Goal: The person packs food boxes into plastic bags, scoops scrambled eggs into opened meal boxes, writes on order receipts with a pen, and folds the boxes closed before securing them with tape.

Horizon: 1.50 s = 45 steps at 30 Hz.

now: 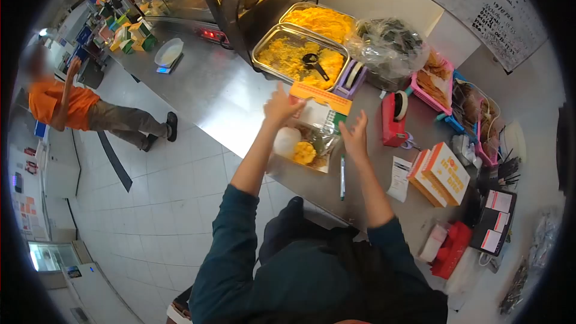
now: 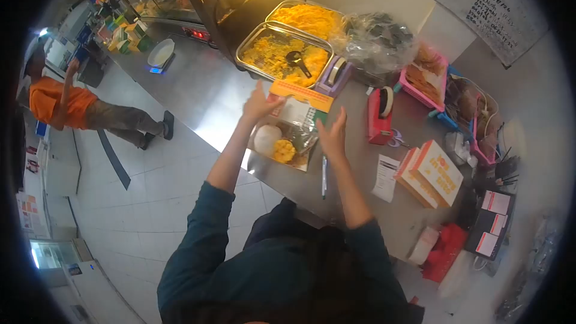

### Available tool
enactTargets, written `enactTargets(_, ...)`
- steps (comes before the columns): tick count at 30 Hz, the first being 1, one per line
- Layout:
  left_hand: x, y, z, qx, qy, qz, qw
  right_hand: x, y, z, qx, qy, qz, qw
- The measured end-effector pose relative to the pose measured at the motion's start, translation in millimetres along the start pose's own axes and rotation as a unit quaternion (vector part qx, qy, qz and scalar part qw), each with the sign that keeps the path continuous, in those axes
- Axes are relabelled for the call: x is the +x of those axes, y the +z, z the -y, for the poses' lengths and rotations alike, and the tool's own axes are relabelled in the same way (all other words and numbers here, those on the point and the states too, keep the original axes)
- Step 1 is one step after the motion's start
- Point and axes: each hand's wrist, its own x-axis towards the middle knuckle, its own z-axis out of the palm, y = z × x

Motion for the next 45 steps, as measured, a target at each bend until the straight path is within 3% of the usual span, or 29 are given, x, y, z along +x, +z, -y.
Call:
enactTargets(2, 9, 19, 7, -0.064, 0.007, 0.098, 0.993, 18, 25, -2, -0.096, -0.051, -0.018, 0.994)
enactTargets(6, 11, 13, -9, -0.102, 0.143, -0.073, 0.982, 23, 40, 29, -0.241, -0.129, -0.072, 0.959)
enactTargets(10, 8, -12, -17, -0.147, 0.227, -0.076, 0.96, 27, 24, 49, -0.219, -0.149, -0.024, 0.964)
enactTargets(14, 18, -22, -6, -0.085, 0.279, -0.063, 0.954, 36, 18, 53, -0.104, -0.105, 0.002, 0.989)
enactTargets(16, 6, -37, -21, -0.132, 0.234, -0.054, 0.962, 33, 22, 65, -0.033, -0.034, -0.004, 0.999)
enactTargets(17, 1, -44, -29, -0.155, 0.209, -0.049, 0.964, 37, 24, 62, -0.063, -0.013, -0.025, 0.998)
enactTargets(18, 4, -37, -26, -0.118, 0.285, -0.151, 0.939, 46, 29, 53, -0.092, 0.008, -0.045, 0.995)
enactTargets(19, 5, -31, -24, -0.151, 0.281, -0.182, 0.93, 51, 35, 43, -0.12, 0.029, -0.064, 0.99)
enactTargets(20, 6, -27, -21, -0.184, 0.276, -0.214, 0.919, 51, 43, 34, -0.218, -0.089, -0.138, 0.962)
enactTargets(21, 8, -24, -18, -0.215, 0.271, -0.246, 0.905, 58, 42, 26, -0.211, -0.081, -0.116, 0.967)
enactTargets(24, 25, -8, 12, -0.459, 0.151, -0.078, 0.872, 67, 23, 40, -0.2, -0.032, -0.02, 0.979)
enactTargets(27, 39, -46, 36, -0.384, 0.182, 0.132, 0.896, 78, -11, 50, -0.195, -0.097, 0.175, 0.96)
enactTargets(28, 41, -50, 41, -0.406, 0.27, 0.14, 0.862, 77, -16, 49, -0.164, -0.09, 0.198, 0.962)
enactTargets(31, 7, -83, 35, -0.258, 0.335, 0.154, 0.893, 55, -25, 58, -0.118, -0.131, 0.235, 0.956)
enactTargets(32, -10, -88, 30, -0.309, 0.292, 0.157, 0.891, 43, -25, 60, -0.156, -0.187, 0.203, 0.948)
enactTargets(33, -16, -85, 34, -0.176, 0.378, 0.057, 0.907, 35, -25, 57, -0.173, -0.218, 0.183, 0.943)
enactTargets(35, -26, -82, 37, -0.163, 0.365, 0.056, 0.915, 23, -26, 50, -0.207, -0.275, 0.14, 0.928)
enactTargets(38, -30, -79, 34, -0.246, 0.304, 0.074, 0.918, 21, -27, 49, -0.228, -0.244, 0.182, 0.925)
enactTargets(41, -24, -73, 35, -0.25, 0.254, 0.096, 0.929, 9, -18, 55, -0.278, -0.229, 0.154, 0.92)
enactTargets(44, -22, -68, 29, -0.222, 0.222, 0.088, 0.945, -2, 2, 27, -0.21, -0.271, 0.003, 0.939)
enactTargets(45, -22, -68, 27, -0.214, 0.234, 0.072, 0.946, -4, 10, 17, -0.202, -0.233, -0.036, 0.951)
